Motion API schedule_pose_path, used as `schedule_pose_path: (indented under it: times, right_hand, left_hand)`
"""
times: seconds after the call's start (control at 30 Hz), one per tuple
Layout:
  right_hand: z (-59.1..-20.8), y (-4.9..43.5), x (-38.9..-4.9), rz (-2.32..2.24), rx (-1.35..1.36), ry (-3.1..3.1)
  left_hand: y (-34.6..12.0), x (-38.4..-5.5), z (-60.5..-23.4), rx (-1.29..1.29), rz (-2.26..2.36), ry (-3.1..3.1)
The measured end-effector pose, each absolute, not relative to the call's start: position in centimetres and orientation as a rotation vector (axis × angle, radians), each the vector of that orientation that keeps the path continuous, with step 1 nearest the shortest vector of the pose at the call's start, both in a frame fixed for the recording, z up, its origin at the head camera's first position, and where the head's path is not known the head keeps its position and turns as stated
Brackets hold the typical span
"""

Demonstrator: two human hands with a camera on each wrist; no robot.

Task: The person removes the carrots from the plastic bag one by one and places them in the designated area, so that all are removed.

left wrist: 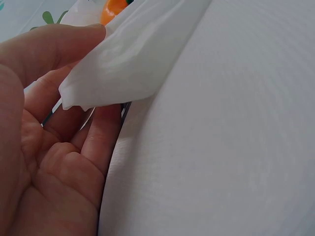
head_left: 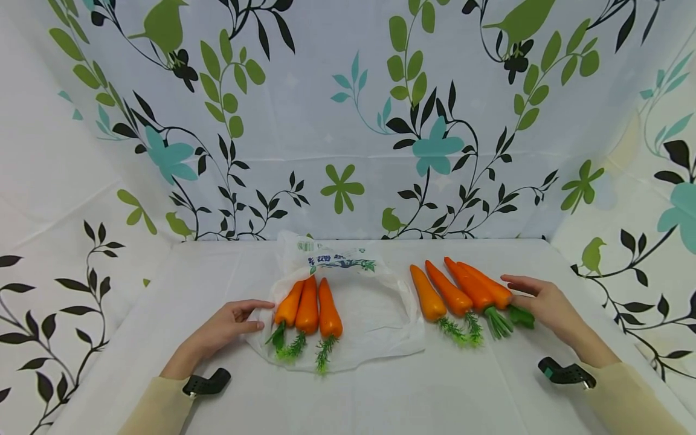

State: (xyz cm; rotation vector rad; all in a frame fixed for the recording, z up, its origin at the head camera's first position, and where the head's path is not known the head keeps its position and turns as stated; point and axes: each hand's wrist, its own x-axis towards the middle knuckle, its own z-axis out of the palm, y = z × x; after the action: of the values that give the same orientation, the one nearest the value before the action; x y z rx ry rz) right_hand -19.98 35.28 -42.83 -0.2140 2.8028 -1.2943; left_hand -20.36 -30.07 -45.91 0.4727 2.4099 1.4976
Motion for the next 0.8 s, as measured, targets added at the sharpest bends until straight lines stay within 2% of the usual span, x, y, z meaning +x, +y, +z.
schedule_pose_path:
  times: [0.3,0.8]
  right_hand:
    - [-41.8,34.2,-19.8,-1.286,-0.228,2.888]
    - [-40.6,28.7,-19.6,-1.26,-0.26,2.905]
  left_hand:
    - [-30.1,-20.6,-45.8,0.469,1.488,2.42]
    - [-29.8,-20.3,-45.7,0.471,1.476,2.415]
